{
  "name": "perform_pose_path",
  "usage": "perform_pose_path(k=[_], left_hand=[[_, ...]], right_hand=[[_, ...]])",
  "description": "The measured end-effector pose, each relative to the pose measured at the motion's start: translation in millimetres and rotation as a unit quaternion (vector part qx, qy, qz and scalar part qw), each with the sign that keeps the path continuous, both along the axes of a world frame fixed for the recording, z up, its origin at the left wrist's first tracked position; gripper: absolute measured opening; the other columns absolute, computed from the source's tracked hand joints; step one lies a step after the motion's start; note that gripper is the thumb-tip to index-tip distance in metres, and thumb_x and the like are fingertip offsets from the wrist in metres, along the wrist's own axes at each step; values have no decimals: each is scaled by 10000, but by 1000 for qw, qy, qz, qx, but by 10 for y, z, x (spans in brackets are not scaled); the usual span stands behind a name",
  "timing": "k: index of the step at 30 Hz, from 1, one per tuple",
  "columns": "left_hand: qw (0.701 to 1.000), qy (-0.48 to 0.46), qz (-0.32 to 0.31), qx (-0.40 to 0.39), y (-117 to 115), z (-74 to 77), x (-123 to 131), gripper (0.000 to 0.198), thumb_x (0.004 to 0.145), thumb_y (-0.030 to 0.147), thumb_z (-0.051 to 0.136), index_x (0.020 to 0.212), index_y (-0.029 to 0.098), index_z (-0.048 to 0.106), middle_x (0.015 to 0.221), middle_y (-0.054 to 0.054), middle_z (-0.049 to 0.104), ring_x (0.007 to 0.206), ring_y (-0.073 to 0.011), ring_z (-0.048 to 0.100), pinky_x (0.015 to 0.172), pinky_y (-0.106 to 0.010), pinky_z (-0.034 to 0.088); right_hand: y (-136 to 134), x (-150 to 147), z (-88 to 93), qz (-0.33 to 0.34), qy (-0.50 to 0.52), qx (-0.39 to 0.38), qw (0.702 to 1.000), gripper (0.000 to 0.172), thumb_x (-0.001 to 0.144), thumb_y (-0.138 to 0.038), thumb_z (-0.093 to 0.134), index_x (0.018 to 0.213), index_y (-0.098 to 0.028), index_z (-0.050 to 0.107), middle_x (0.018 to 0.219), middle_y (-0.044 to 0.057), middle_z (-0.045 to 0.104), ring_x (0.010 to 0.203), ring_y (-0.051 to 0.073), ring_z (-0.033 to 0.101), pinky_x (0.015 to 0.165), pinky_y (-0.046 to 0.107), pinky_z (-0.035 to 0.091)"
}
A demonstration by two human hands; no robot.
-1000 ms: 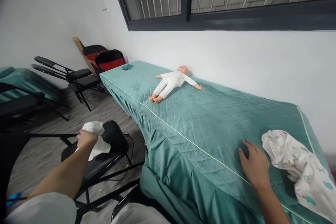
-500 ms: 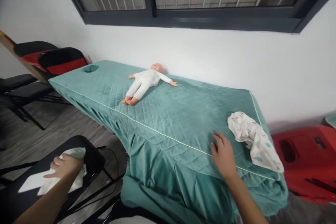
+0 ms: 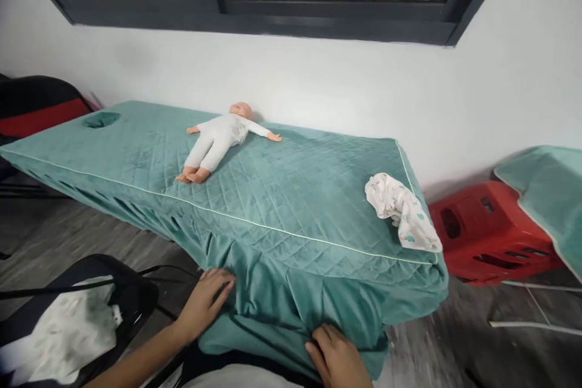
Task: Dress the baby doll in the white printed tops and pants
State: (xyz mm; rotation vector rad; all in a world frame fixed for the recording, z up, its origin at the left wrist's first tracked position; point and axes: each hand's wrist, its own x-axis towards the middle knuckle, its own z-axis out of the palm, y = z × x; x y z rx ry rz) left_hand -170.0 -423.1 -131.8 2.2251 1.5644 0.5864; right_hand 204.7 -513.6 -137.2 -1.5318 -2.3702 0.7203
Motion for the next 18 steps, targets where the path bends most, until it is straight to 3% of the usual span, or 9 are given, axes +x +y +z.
perform_pose_path(k=[2,5,9,11,14,18], left_hand=[[997,28,-66,-13,-115,135,135,320,1034,356,405,891,223,658,873,-33,698,873,-199,644,870,-350,472],[989,51,-124,-62,-247,170,180,423,1052,400,354,788,209,624,782,-23,672,757,-175,630,770,-304,444],[978,15,-88,-188,-353,114,162,532,1042,536,289,708,195,524,704,-9,606,669,-146,586,674,-274,386],[967,-17,-64,-248,-366,181,181,578,1016,611,276,632,194,391,625,11,484,612,-132,502,647,-278,350],[948,-59,-69,-304,-345,436,241,596,977,672,304,619,199,246,606,31,295,589,-119,363,637,-289,307],[926,-74,-74,-362,-299,855,262,598,957,681,350,644,196,198,647,34,218,611,-117,284,635,-289,283]], right_hand=[[-91,81,6,-10,-6,-5,1000,202,1036,-362,491,937,-245,622,901,0,730,832,176,732,730,257,505],[-175,152,92,-28,-32,-32,999,235,1023,-392,508,901,-235,633,879,11,739,852,207,729,769,282,492],[-197,199,261,-62,-31,-123,990,278,1029,-400,469,880,-226,627,889,23,750,872,206,727,755,271,474],[-160,231,389,-74,-3,-162,984,308,1029,-410,449,841,-224,607,858,12,736,846,186,715,742,257,462],[-58,312,695,-88,45,-183,978,371,1022,-435,430,750,-215,551,757,-12,667,756,156,651,704,244,435],[14,464,1164,-113,93,-216,965,408,1011,-475,414,727,-210,540,732,-12,622,722,141,590,664,220,436]])
